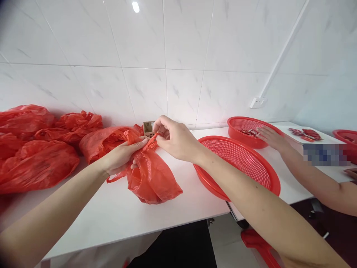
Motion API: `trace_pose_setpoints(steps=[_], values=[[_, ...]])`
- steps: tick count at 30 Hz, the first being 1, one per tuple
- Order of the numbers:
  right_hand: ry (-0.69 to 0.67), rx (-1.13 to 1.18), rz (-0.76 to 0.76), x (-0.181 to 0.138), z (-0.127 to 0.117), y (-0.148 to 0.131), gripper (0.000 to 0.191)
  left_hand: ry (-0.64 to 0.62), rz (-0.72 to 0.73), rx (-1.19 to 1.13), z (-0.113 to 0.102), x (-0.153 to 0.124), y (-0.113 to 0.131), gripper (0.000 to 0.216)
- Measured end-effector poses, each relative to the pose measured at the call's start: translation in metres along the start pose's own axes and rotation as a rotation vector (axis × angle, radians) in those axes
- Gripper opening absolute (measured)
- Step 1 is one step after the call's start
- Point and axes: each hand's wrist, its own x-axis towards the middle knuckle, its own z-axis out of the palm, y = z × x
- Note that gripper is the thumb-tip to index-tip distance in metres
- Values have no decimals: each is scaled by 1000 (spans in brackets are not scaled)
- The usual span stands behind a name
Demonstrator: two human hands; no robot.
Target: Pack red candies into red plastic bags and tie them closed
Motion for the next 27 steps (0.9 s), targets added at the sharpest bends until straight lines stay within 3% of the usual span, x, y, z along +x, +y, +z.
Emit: trace_pose_setpoints(steps=[4, 8, 10, 13, 16, 19, 24, 27], values=[[-129, 195, -74, -10, 3, -18, 11, -121, 75, 147, -12, -8, 5, 23], [-13, 276, 55, -5, 25, 10, 19, -196, 120, 414, -15, -13, 7, 16], [-61, 242, 192, -2, 38, 29, 25, -143, 196, 557, -12, -13, 3, 12], [-130, 245, 315, -3, 51, 47, 29, 76, 322, 754, -5, -12, -11, 19], [-260, 394, 365, -7, 53, 49, 32, 283, 513, 891, 2, -10, -23, 26], [-325, 479, 354, -9, 49, 46, 22, 375, 678, 924, 5, -10, -27, 23], [-109, 276, 260, -13, 39, 36, 19, 293, 645, 897, -3, -14, -31, 26], [-169, 102, 222, -25, 33, 27, 26, 194, 670, 958, -18, -24, -42, 33]])
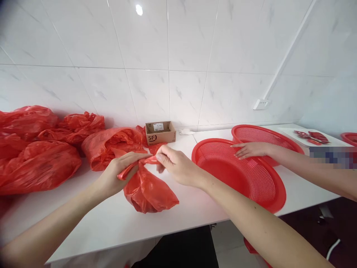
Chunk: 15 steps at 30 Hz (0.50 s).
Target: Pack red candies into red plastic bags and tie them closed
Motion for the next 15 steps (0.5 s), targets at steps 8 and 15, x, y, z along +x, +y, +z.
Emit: trace_pose_setpoints(steps=[8, 15], values=[[-58, -654, 65, -59, -21, 27, 25, -66, -276, 116, -37, -93, -69, 28], [266, -97, 310, -47, -11, 63, 29, -196, -399, -54, -9, -89, -32, 33]])
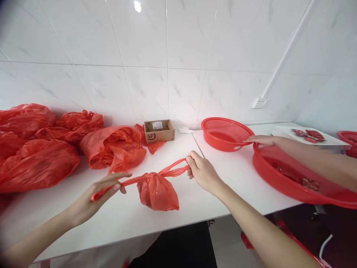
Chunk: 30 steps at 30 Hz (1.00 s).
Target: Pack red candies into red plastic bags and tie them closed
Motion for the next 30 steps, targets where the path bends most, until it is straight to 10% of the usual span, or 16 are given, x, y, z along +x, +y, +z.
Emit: trace_pose_setpoints(steps=[3, 6, 13, 30], values=[[150, 322, 65, 6, 37, 13, 32, -85, 158, -76, 26, 17, 17, 30], [299, 205, 27, 0, 81, 27, 29, 87, 228, -158, 63, 37, 20, 26], [376, -165, 30, -8, 126, 48, 24, 292, -36, -171, 133, 56, 22, 28], [238, -392, 166, 54, 108, 106, 18, 38, -483, 99, 117, 106, -11, 30]])
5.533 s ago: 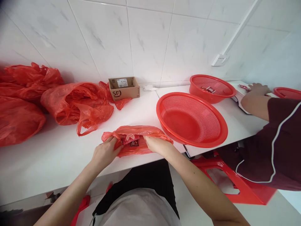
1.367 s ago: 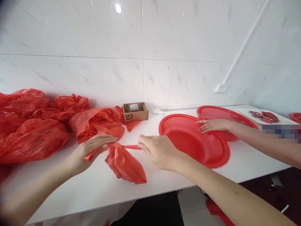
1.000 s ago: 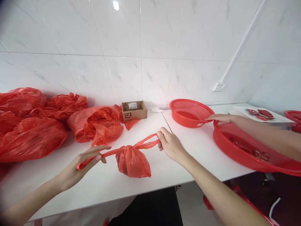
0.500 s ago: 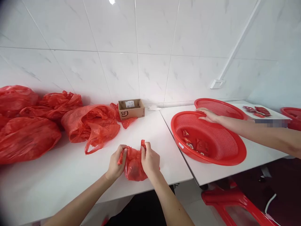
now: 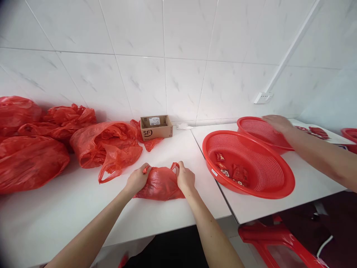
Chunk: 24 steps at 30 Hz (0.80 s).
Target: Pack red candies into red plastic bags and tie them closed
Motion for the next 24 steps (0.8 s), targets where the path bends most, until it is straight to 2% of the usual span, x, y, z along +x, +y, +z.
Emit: trace_pose_setpoints(steps=[6, 8, 11, 14, 16, 17, 20, 24], values=[[23, 139, 42, 1, 6, -2, 12, 11, 9, 82, 11, 2, 3, 28], [20, 237, 64, 1, 0, 0, 20, 17, 22, 65, 6, -4, -2, 26], [-8, 421, 83, -2, -15, 1, 40, 43, 10, -3, -10, -19, -20, 34], [-158, 937, 160, -6, -31, -3, 48, 49, 1, -113, -27, -39, -41, 45], [-250, 1348, 273, -6, -36, -8, 48, 39, 12, -182, -33, -54, -53, 49], [-262, 1474, 327, -5, -37, -10, 48, 37, 14, -205, -34, -62, -59, 51], [-220, 1502, 402, 1, -34, -13, 44, 40, -1, -231, -33, -85, -77, 51], [-231, 1457, 414, 13, -25, -16, 45, 49, -32, -297, -31, -116, -91, 47]])
